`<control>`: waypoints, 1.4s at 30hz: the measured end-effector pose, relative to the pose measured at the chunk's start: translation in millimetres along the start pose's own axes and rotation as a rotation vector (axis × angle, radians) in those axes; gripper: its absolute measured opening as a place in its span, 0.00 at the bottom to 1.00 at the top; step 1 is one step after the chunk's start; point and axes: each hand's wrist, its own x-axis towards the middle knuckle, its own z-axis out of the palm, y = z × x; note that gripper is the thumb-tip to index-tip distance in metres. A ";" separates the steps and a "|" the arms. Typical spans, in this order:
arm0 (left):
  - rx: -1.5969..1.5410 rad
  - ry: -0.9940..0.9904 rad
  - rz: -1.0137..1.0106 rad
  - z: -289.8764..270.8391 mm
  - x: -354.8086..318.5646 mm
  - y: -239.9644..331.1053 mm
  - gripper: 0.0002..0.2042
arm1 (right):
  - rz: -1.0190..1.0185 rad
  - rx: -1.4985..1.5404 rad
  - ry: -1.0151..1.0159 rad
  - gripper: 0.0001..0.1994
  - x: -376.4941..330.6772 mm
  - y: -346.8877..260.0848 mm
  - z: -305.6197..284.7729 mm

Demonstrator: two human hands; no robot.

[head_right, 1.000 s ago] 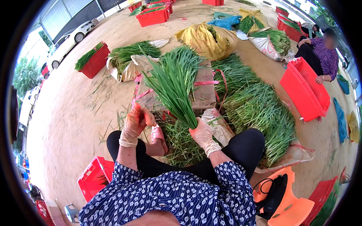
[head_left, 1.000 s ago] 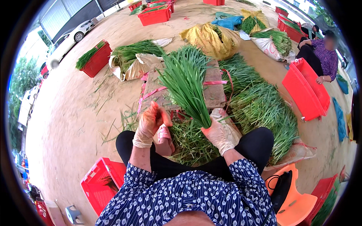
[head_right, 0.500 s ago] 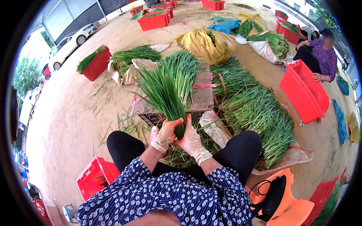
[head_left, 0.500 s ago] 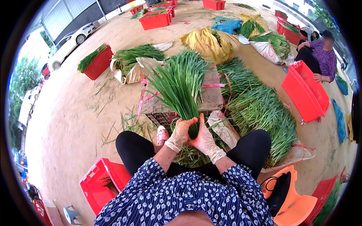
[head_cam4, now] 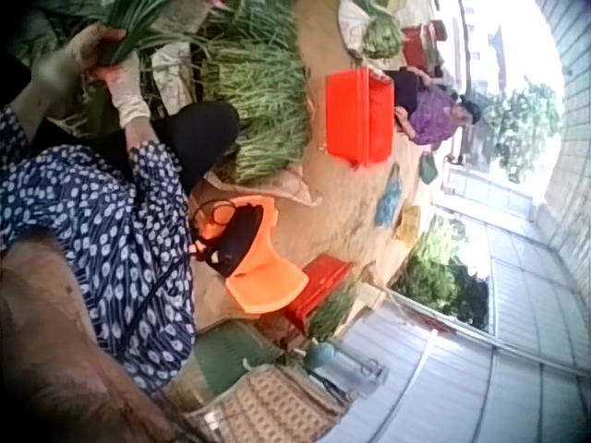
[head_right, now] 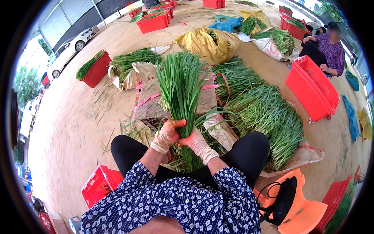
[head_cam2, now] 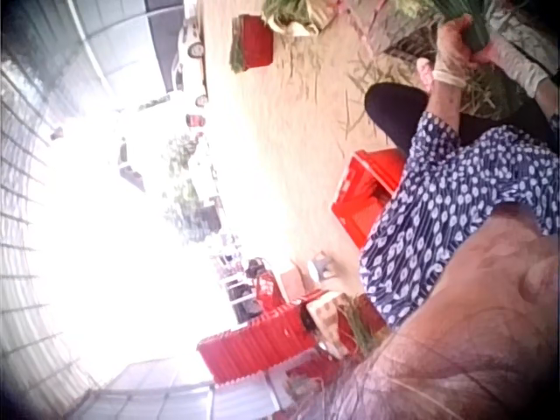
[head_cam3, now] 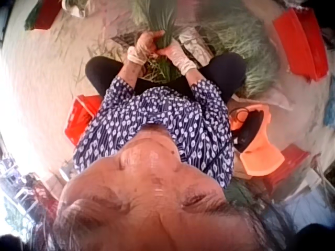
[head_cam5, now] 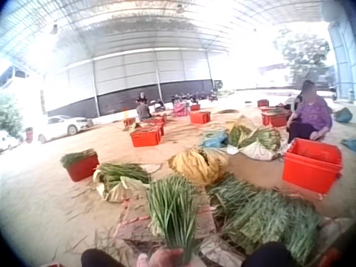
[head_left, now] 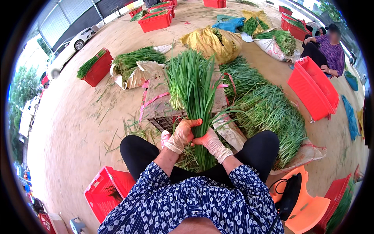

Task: The person bunches green vegetable stalks, gathers them into groups, and secures each group with a pink ribbon.

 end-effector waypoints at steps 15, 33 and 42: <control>0.905 0.492 1.363 50.6 -4.3 172.2 0.14 | 0.077 0.103 -0.035 0.14 -5.8 9.6 -3.6; 0.838 0.116 0.840 36.9 -4.9 198.7 0.13 | 0.075 0.050 -0.040 0.12 -9.5 12.3 -3.0; 2.289 0.576 1.279 13.4 24.0 169.9 0.09 | 0.083 -0.104 -0.057 0.12 -7.7 25.6 -3.7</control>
